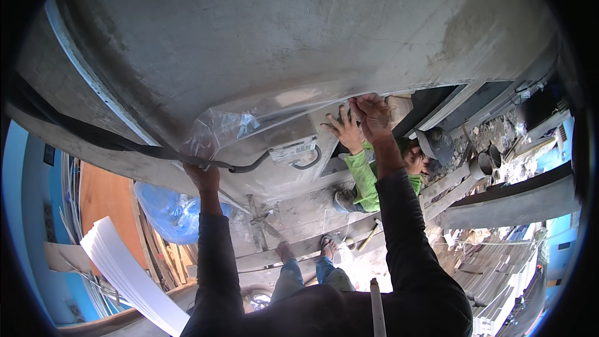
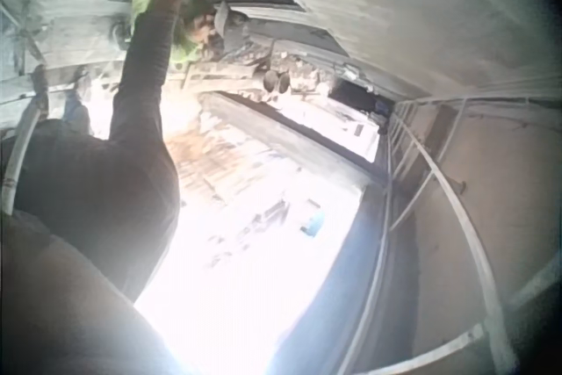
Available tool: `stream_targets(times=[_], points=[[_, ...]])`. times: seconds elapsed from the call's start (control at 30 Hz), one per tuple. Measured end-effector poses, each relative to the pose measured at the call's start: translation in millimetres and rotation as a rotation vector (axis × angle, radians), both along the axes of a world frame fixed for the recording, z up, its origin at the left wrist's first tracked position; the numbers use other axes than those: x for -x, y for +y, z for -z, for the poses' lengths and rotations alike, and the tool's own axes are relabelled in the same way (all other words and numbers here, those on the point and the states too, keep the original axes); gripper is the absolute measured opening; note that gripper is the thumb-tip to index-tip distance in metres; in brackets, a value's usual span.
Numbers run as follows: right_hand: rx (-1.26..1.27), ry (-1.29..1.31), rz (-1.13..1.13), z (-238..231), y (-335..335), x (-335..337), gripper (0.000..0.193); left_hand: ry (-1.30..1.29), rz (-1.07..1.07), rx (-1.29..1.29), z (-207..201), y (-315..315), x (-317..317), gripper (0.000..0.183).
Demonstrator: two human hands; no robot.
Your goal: The person secures a plastic-wrapped electrical box to a concrete ceiling using clear tape. They repeatedly apply and smooth tape around the box and along the attached conduit to hold it in place.
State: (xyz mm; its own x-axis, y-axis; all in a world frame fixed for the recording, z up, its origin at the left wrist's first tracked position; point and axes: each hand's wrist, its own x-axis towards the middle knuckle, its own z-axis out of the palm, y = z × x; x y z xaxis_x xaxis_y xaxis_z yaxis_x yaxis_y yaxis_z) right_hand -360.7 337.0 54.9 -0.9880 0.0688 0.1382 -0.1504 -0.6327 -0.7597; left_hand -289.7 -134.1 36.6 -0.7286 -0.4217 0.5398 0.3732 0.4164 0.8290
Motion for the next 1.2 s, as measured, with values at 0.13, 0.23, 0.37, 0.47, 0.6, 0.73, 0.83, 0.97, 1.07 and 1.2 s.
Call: stream_targets(times=[0.13,0.23,0.37,0.47,0.6,0.73,0.83,0.97,1.07,1.2], points=[[0.028,-0.067,-0.011,16.9,-11.5,1.2,0.011,-0.124,-0.097,-0.062,10.9,10.3,7.7,0.032],[0.074,-0.105,-0.002,36.3,-12.3,4.3,0.013,-0.140,0.018,-0.386,23.2,18.3,8.2,0.032],[0.046,-0.057,0.043,70.5,7.0,10.0,0.017,-0.243,0.049,-0.585,40.2,26.1,7.3,0.034],[-0.061,-0.088,0.197,85.7,26.6,12.6,0.021,-0.194,0.008,-0.339,47.3,27.8,9.9,0.034],[0.218,-0.070,0.000,68.1,26.4,9.0,0.023,-0.010,-0.092,-0.243,39.9,20.3,20.5,0.029],[-0.607,0.003,0.284,20.9,4.0,6.5,0.012,-0.022,-0.060,0.005,24.0,9.2,22.9,0.027],[-0.565,0.026,0.303,-2.2,-7.8,12.4,0.010,-0.047,-0.108,0.151,24.7,6.6,22.1,0.026],[-0.735,0.082,0.467,-7.0,-9.7,25.3,0.008,0.028,-0.212,0.297,45.2,4.1,32.3,0.028],[-0.659,0.024,0.415,1.4,-8.2,30.0,0.006,0.152,0.016,-0.226,60.7,4.6,43.8,0.029],[-0.510,-0.034,0.328,22.6,-5.5,31.8,0.006,0.141,0.080,-0.287,62.6,3.7,43.4,0.032]])
